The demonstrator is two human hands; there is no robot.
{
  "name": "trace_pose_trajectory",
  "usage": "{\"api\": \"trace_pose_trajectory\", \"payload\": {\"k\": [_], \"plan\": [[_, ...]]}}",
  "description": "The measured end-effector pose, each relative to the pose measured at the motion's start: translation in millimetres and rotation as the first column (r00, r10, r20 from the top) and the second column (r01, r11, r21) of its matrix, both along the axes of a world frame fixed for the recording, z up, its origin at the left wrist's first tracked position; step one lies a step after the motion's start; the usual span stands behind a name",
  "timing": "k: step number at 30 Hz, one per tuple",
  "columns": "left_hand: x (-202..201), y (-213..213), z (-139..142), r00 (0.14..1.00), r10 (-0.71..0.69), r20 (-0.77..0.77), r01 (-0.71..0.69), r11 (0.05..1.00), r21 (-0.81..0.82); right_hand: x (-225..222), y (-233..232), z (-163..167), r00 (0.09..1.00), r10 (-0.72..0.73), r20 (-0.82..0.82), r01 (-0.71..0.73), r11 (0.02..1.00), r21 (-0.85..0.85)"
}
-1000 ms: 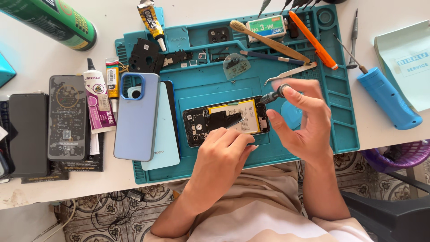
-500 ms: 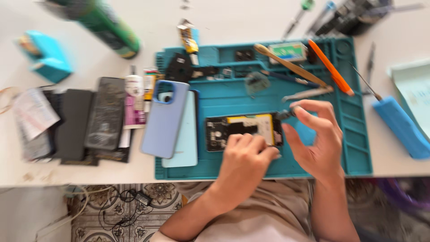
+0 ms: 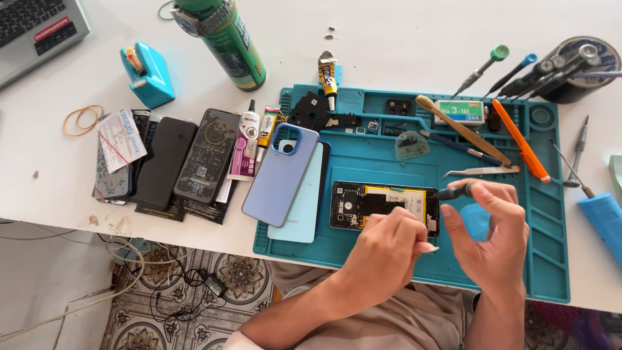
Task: The person uses a precision screwdriver to unscrew screws from the back of a disassembled smartphone on a repair mat, then works on the internal components and battery area by hand. They lift the phone, separate the back cover from the frame, and press the cover back into place before handling the reassembled phone.
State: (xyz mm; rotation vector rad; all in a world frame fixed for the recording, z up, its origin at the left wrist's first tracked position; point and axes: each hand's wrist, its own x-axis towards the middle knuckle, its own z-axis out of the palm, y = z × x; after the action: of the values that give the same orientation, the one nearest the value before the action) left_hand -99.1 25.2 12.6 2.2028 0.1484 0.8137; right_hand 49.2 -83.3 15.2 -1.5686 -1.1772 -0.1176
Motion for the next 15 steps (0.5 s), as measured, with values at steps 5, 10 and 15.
{"api": "trace_pose_trajectory", "payload": {"k": [5,10,15], "plan": [[-3,23,9,0.993,0.087,0.082,-0.076,0.990,-0.122,-4,9,3,0.997,0.074,0.011,-0.075,0.997,0.023],[-4,31,13,0.987,0.109,0.117,-0.065,0.942,-0.330,1,8,0,0.997,0.056,0.053,-0.057,0.998,0.029],[-10,26,6,0.976,0.119,0.182,-0.006,0.851,-0.525,0,0,-7,0.982,-0.076,0.174,0.072,0.997,0.028]]}}
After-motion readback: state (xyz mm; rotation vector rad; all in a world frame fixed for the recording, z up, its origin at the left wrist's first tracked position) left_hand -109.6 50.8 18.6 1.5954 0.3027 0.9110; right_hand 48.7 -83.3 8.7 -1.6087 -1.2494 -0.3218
